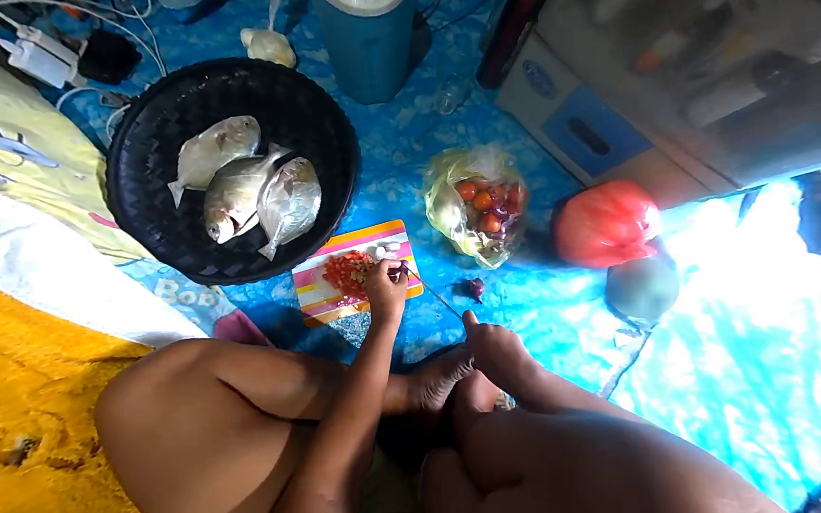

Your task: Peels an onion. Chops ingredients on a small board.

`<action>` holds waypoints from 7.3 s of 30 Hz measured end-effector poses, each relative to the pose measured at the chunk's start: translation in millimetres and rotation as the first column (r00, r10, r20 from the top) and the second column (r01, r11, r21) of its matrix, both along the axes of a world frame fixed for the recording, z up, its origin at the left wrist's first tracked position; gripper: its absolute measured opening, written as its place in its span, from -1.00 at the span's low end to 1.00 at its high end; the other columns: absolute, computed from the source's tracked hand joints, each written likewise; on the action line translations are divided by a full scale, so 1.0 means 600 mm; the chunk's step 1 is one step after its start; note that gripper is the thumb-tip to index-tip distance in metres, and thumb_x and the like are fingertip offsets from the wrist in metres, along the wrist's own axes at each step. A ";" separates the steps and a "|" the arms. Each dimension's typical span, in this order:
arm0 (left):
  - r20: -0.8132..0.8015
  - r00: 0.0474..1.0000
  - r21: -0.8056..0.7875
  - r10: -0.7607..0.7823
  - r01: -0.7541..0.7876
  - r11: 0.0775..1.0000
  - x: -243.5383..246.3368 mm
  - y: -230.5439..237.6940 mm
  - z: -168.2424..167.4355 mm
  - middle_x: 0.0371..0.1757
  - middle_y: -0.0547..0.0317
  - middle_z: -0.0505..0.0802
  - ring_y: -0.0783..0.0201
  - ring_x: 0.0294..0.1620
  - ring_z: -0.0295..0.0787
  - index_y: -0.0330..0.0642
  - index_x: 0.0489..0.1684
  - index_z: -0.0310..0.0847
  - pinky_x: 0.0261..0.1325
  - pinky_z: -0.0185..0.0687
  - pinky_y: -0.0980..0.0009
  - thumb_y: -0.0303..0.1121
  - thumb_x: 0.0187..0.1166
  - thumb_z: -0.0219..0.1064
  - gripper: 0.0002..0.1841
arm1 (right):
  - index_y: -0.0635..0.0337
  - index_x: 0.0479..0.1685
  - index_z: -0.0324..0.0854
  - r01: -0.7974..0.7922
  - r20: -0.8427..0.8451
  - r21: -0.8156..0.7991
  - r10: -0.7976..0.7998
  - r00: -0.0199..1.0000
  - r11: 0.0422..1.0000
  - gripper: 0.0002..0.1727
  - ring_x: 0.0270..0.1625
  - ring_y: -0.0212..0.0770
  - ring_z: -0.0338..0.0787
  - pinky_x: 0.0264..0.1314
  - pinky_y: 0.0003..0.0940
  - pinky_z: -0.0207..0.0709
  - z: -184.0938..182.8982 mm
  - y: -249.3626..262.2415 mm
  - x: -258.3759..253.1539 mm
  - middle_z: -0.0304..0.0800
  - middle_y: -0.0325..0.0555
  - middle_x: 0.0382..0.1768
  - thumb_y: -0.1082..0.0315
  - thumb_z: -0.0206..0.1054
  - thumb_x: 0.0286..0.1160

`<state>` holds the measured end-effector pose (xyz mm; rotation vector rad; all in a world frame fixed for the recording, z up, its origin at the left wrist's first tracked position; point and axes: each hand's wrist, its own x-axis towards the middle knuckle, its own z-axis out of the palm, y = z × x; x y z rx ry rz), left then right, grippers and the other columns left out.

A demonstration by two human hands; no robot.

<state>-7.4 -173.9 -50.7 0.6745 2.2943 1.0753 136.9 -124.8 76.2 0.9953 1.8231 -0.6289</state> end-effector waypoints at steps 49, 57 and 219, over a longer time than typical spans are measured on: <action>-0.185 0.921 -0.222 -0.343 0.301 0.927 -0.014 -0.007 0.010 0.17 -0.32 0.81 -0.23 0.31 0.74 -0.45 0.17 0.66 0.45 0.58 -0.04 -0.58 0.49 0.44 -0.69 | 0.22 0.58 0.30 0.012 -0.127 -0.016 -0.014 0.992 1.000 -0.59 0.30 0.43 0.76 0.23 0.35 0.58 -0.026 0.041 0.051 0.74 0.41 0.17 0.29 -0.17 0.93; -0.216 0.905 -0.214 -0.365 0.321 0.923 -0.019 -0.024 0.013 0.17 -0.20 0.87 -0.16 0.33 0.76 -0.37 0.07 0.82 0.52 0.53 0.02 -0.50 0.69 0.27 -0.78 | 0.20 0.59 0.31 -0.028 -0.131 0.001 0.028 0.991 1.000 -0.58 0.29 0.43 0.76 0.22 0.34 0.59 -0.023 0.036 0.033 0.75 0.40 0.16 0.28 -0.20 0.94; -0.423 0.844 -0.226 -0.330 0.254 0.940 -0.037 -0.030 0.001 0.19 -0.10 0.84 -0.26 0.29 0.67 -0.15 -0.02 0.88 0.25 0.53 -0.18 -0.41 0.37 0.57 -0.76 | 0.26 0.54 0.33 0.033 -0.245 -0.105 -0.058 0.968 0.994 -0.58 0.27 0.39 0.77 0.28 0.30 0.57 -0.052 0.029 0.023 0.74 0.40 0.13 0.21 -0.14 0.95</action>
